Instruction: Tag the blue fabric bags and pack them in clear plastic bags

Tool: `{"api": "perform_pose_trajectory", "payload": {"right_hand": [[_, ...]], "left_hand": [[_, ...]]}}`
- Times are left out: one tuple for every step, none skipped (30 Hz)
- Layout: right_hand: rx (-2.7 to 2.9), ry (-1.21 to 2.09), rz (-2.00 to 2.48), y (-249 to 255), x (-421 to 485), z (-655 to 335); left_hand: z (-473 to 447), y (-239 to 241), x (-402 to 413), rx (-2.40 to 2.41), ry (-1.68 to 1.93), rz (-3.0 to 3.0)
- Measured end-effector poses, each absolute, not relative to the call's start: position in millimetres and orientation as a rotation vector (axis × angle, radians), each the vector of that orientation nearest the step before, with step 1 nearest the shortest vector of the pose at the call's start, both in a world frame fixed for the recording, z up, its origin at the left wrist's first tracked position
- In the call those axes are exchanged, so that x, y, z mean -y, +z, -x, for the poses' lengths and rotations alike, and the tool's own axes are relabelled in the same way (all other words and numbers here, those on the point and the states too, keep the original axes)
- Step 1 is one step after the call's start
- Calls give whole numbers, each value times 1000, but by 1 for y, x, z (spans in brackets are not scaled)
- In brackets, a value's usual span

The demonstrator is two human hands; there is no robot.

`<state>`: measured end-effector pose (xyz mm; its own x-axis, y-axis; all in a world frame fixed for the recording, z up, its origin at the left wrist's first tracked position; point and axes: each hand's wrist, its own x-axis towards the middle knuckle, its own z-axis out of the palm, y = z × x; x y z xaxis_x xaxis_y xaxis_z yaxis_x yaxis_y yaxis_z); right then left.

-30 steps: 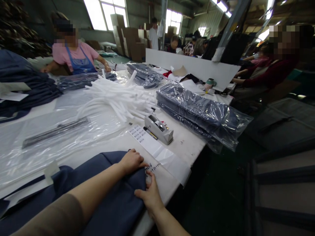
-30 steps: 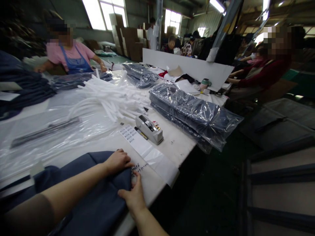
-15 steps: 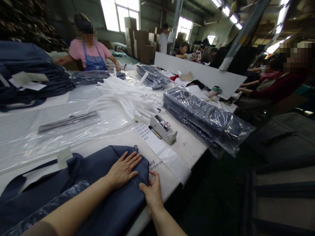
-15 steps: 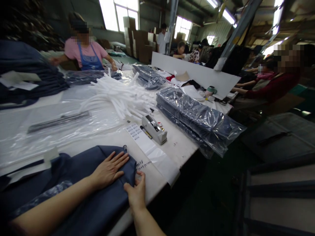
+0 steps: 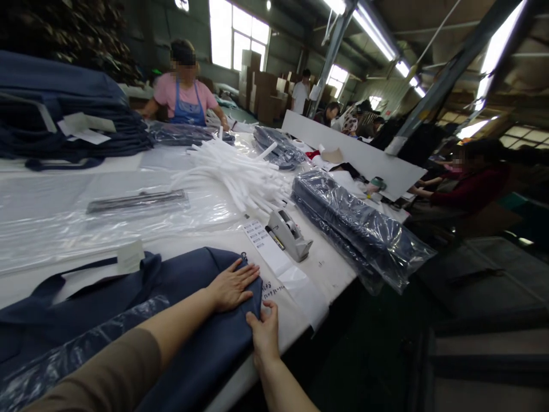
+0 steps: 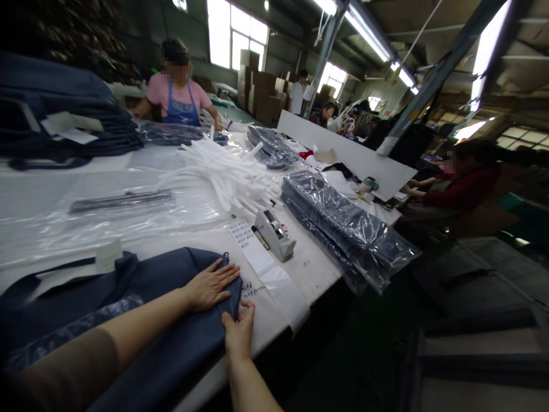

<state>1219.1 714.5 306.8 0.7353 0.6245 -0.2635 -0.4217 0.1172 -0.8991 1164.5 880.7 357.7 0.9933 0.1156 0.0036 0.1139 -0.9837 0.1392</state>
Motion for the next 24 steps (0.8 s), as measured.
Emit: {"api": "perform_pose_trajectory", "payload": {"right_hand": [[208, 765, 1239, 307, -714, -1217], [212, 753, 1242, 308, -712, -1215], [212, 741, 1240, 308, -711, -1212], [206, 733, 1234, 307, -709, -1209], [196, 729, 1231, 305, -708, -1206], [187, 728, 1234, 302, -707, -1203], [183, 729, 1240, 298, -706, -1201], [184, 731, 1248, 294, -705, -1200], [191, 729, 1256, 289, -705, -1200], [201, 722, 1267, 285, -703, -1200], [220, 716, 1284, 282, -701, -1201], [252, 706, 1316, 281, -699, -1201], [313, 683, 1374, 283, -695, -1202], [412, 628, 1458, 287, -691, -1203], [547, 527, 1562, 295, -687, -1202], [717, 381, 1661, 305, -684, -1202], [932, 209, 1721, 317, -684, -1200], [1185, 54, 1726, 329, -685, -1198], [1459, -49, 1679, 340, -689, -1195], [1716, -98, 1605, 349, -695, -1192], [1953, -107, 1524, 354, -702, -1189], [2151, -103, 1458, 355, -709, -1186], [2302, -114, 1425, 352, -716, -1185], [2405, -163, 1414, 344, -722, -1185]], "left_hand": [[-1164, 359, -889, -254, 59, -3004], [-1164, 361, -896, -346, 103, -3010], [-1164, 363, -901, -435, 145, -3014], [-1164, 364, -903, -507, 179, -3016], [-1164, 366, -903, -561, 205, -3018], [-1161, 367, -899, -604, 223, -3020], [-1157, 366, -892, -640, 230, -3019], [-1149, 364, -882, -662, 241, -3018], [-1137, 359, -869, -653, 266, -3024], [-1122, 351, -854, -639, 295, -3032], [-1104, 340, -837, -562, 371, -3056], [-1085, 328, -820, -462, 462, -3089], [-1066, 316, -804, -450, 554, -3103], [-1050, 305, -789, -465, 614, -3108], [-1038, 296, -777, -513, 607, -3096], [-1031, 291, -767, -577, 554, -3069], [-1028, 290, -760, -627, 466, -3026], [-1030, 292, -756, -655, 372, -2971], [-1034, 298, -754, -668, 305, -2909], [-1038, 307, -754, -653, 271, -2853], [-1040, 317, -754, -624, 273, -2799], [-1039, 327, -755, -594, 298, -2746], [-1033, 336, -756, -569, 321, -2694], [-1021, 343, -757, -562, 327, -2642]]}}
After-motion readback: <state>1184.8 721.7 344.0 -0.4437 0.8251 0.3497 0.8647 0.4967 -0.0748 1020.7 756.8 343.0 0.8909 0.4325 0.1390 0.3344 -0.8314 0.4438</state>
